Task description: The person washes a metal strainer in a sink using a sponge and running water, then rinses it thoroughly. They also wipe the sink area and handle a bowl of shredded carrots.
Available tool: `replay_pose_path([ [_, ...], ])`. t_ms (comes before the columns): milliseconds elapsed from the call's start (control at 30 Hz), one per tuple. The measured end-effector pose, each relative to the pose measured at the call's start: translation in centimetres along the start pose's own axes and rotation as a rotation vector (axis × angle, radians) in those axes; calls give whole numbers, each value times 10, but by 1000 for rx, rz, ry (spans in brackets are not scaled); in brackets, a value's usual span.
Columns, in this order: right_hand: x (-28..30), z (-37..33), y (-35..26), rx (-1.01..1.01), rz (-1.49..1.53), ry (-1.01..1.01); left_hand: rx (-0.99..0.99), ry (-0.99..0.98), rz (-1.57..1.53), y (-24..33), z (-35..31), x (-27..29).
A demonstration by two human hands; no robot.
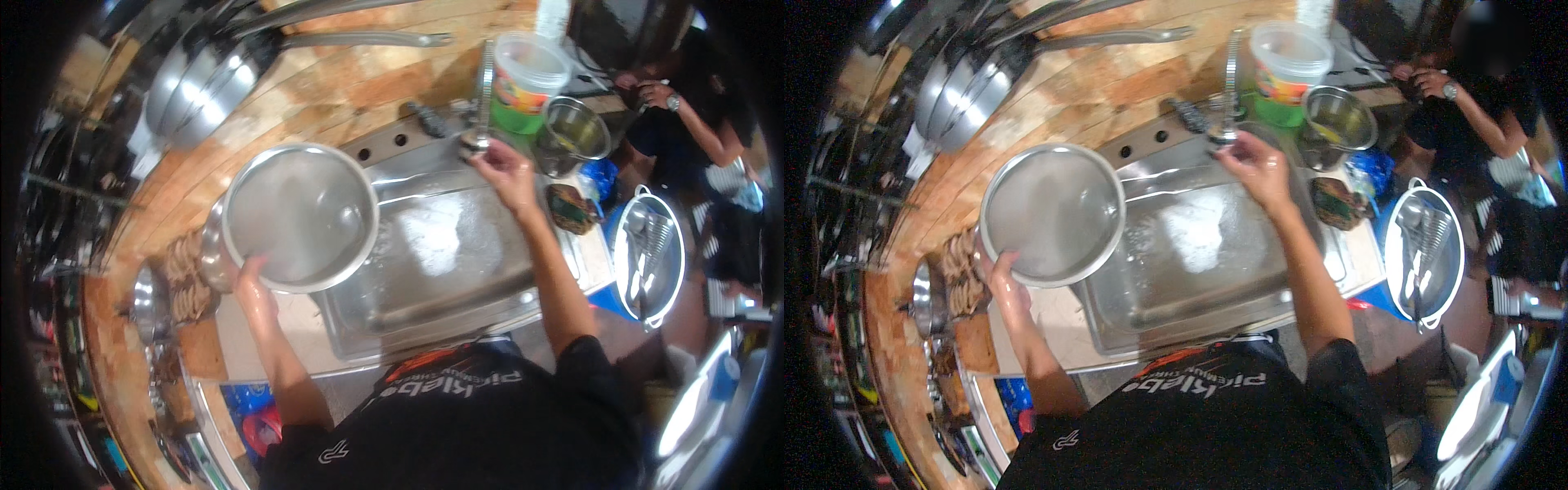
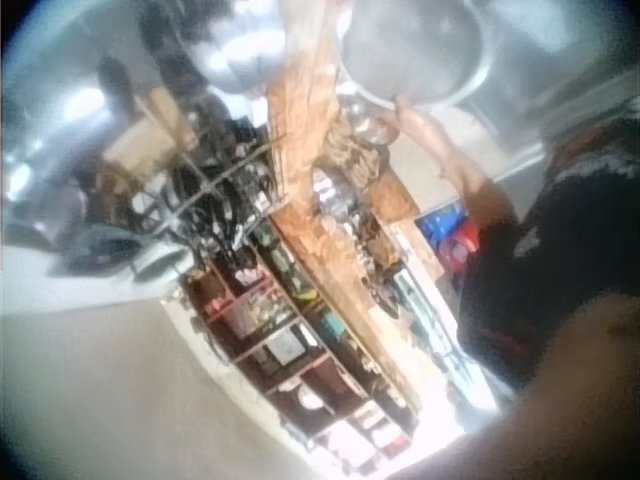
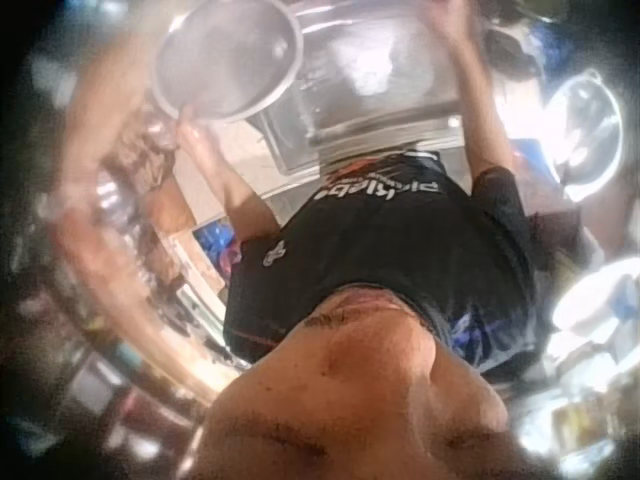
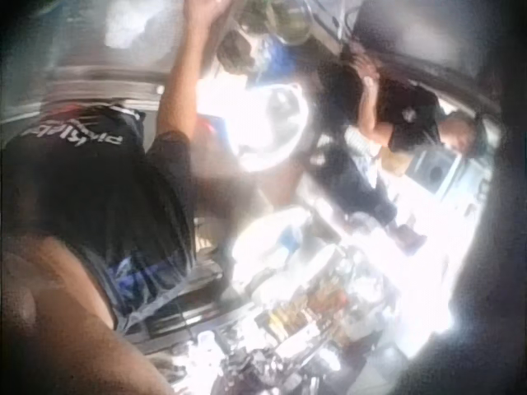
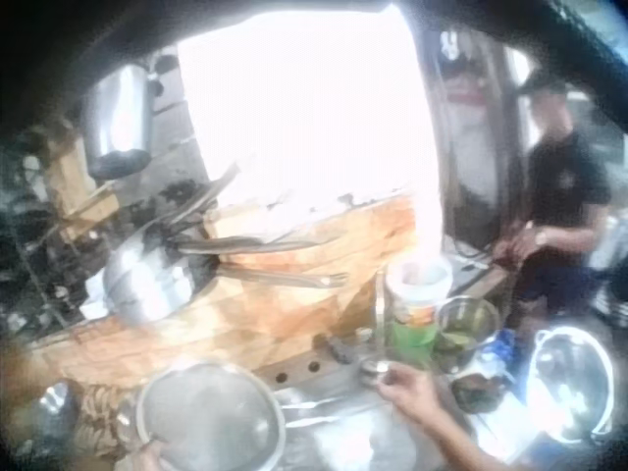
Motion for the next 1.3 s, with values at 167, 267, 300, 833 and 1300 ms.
replay_pose_path([
  [167,-43,-11,-44,-24,-23,67,14,-85,-38,-33,-10,-22],
  [267,-49,-8,-48,-74,-128,40,9,-103,-63,-42,-6,-33],
  [300,-39,-7,-46,-64,-176,51,51,-119,-86,-47,-9,-39],
  [833,-63,0,-40,-48,-67,32,91,-62,-114,-30,-2,-20],
  [1300,-45,8,-19,-42,-139,-18,142,-45,-195,-41,-6,-40],
])
Point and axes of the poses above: each hand's wrist, its own z-axis towards the middle knuckle, its own x-axis out of the back of the hand, y = z × x, the point moved 9 cm from there along z, towards the middle knuckle, and after that the axes turned 7 degrees about -x, right-handed, at the moved point
